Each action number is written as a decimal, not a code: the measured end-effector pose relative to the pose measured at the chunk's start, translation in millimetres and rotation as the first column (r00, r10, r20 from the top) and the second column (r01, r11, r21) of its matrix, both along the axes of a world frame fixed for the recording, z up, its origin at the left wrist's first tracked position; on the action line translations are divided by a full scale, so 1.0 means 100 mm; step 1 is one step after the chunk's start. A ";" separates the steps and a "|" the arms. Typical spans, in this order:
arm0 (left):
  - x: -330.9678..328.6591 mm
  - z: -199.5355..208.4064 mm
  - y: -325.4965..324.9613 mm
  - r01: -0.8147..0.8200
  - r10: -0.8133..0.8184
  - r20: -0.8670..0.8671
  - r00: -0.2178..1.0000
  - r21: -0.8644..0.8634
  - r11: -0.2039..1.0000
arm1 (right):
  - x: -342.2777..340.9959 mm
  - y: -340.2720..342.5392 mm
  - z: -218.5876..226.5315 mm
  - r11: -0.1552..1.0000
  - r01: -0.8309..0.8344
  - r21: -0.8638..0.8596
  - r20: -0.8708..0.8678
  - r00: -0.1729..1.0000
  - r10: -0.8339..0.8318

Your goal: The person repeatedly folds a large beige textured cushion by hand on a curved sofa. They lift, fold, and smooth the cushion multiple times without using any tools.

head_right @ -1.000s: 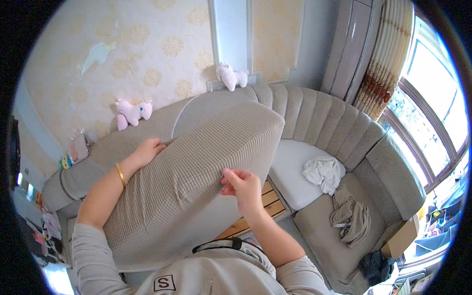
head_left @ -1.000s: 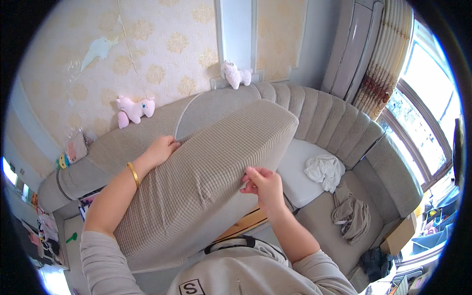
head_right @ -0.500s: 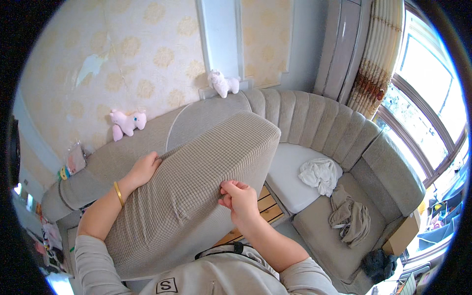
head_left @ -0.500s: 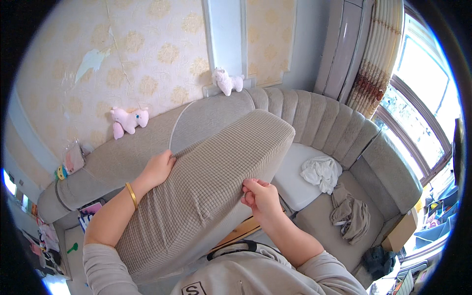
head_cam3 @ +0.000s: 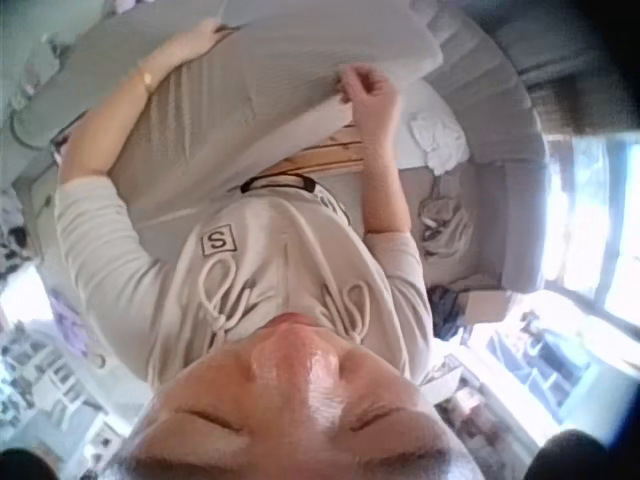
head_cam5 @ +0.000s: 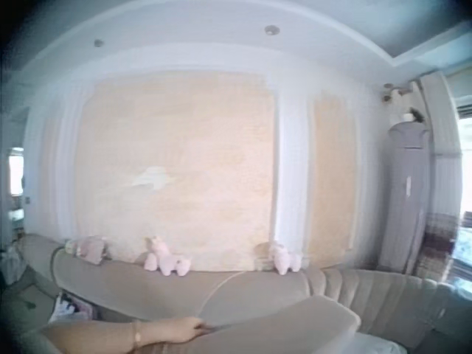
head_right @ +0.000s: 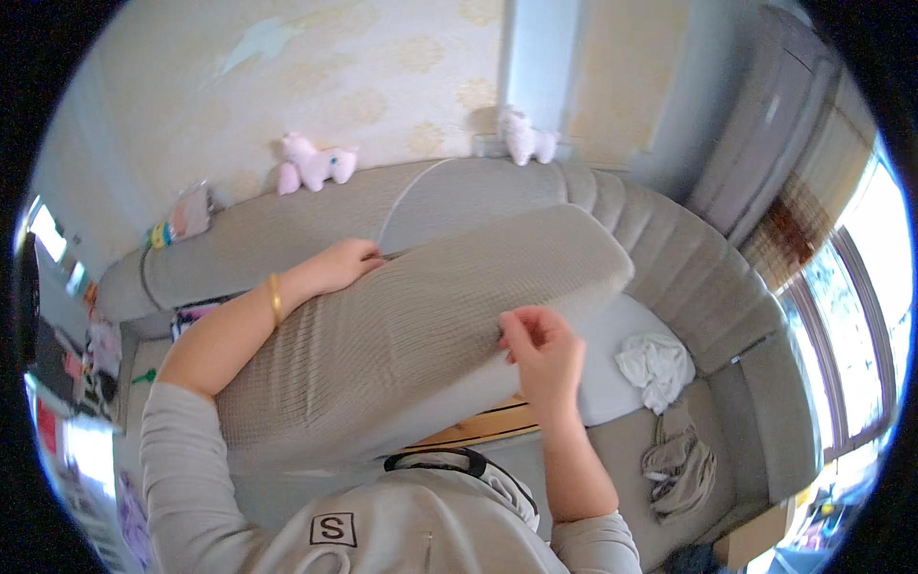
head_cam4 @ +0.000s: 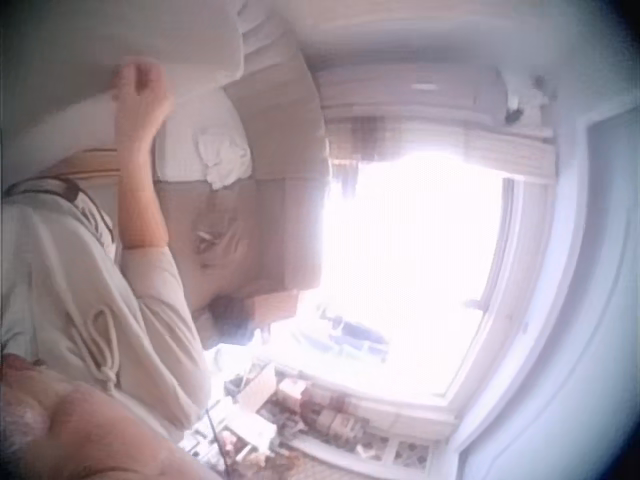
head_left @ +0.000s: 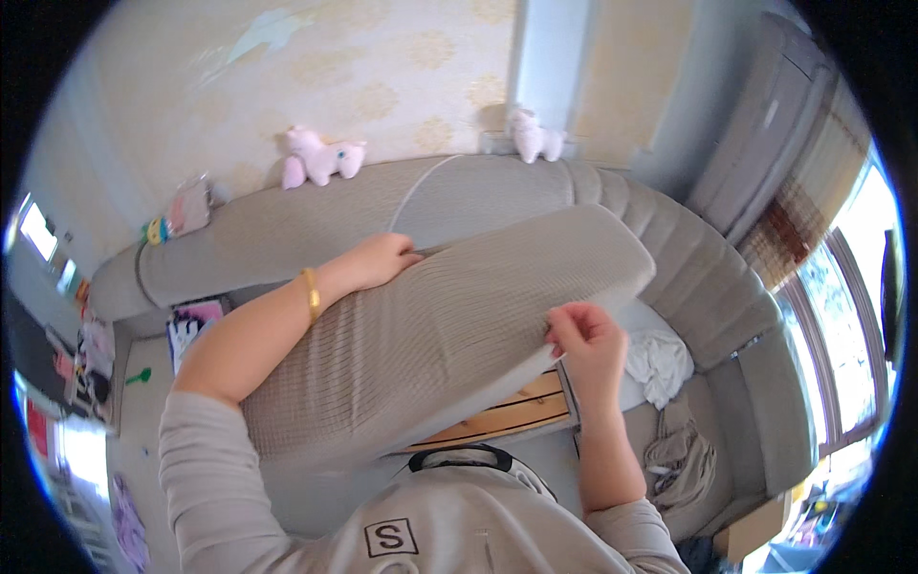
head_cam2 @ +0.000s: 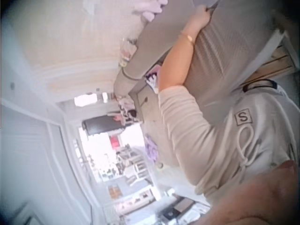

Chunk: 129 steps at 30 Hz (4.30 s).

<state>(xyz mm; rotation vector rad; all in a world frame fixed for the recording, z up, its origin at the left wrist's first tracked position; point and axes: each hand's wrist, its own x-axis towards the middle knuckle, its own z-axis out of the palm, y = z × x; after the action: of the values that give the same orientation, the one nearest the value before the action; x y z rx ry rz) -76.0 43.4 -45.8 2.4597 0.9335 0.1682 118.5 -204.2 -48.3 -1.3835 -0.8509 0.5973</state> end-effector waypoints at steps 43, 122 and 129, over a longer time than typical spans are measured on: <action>-1.09 -0.40 -1.91 -0.320 0.232 0.274 0.933 0.928 0.190 | -0.58 2.53 0.37 0.512 -0.344 -0.787 0.549 -0.012 0.836; -1.48 -0.30 -2.61 -0.620 0.354 0.525 0.774 0.741 0.257 | -2.08 2.44 -0.50 -0.246 -0.735 -0.632 -0.021 -0.301 0.953; -1.42 -0.28 -2.43 -0.637 0.359 0.547 0.756 0.741 0.213 | -2.76 2.10 0.33 -0.243 -0.725 -0.644 -0.173 -0.172 0.970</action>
<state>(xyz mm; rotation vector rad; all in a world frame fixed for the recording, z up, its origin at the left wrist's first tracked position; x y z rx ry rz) -218.1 -199.4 -73.4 2.7129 1.8777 1.6427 -157.0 5.4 -15.6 -1.0458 -2.3971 1.9932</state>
